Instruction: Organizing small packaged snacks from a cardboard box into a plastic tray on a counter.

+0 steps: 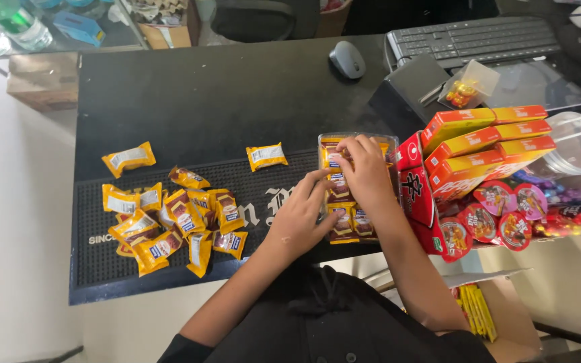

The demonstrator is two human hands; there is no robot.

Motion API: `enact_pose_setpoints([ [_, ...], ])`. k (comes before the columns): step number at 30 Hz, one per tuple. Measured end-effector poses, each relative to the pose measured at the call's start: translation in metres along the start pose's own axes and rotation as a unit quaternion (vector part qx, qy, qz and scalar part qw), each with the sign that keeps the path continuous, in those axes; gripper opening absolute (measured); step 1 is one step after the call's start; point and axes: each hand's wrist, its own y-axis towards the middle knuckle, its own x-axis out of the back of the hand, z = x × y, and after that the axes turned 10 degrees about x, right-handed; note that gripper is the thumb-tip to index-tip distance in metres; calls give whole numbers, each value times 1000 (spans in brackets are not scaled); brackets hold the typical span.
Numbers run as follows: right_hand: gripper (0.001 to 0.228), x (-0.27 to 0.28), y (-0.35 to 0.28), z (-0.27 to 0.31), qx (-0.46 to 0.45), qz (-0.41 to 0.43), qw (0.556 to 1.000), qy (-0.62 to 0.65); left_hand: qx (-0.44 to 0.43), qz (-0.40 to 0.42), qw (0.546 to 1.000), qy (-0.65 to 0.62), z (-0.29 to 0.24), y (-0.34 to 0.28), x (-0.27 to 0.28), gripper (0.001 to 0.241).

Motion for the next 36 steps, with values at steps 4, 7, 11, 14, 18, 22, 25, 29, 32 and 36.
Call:
enact_pose_setpoints([
  [4, 13, 11, 0, 4, -5, 17, 997, 72, -14, -13, 1000, 9, -2, 1, 3, 50],
  [7, 28, 15, 2, 13, -59, 34, 991, 111, -18, -9, 1000, -9, -5, 1, 6, 46],
  [11, 34, 14, 4, 16, 7, 40, 999, 4, -3, -23, 998, -51, -6, 5, 11, 37],
  [14, 34, 33, 10, 26, -29, 12, 997, 74, -7, -76, 995, -66, -2, 12, 15, 34],
  [18, 38, 52, 10, 25, -105, -35, 958, 266, 28, -92, 977, -191, -5, 37, 23, 43],
  [22, 42, 51, -1, 17, -28, -23, 910, 414, 92, 17, 913, -397, 2, 57, 22, 50],
  [25, 47, 48, -2, 21, 32, -47, 922, 384, 95, 49, 887, -450, 2, 61, 12, 41],
  [29, 39, 43, -5, 23, -144, -163, 880, 423, 83, -32, 900, -427, 4, 58, -14, 29],
  [32, 27, 38, -5, 18, -198, -132, 844, 480, 75, -50, 942, -324, -2, 52, -13, 32],
  [36, 20, 43, 8, 29, -102, -110, 975, 161, 21, -123, 992, 10, -6, 44, 16, 45],
])
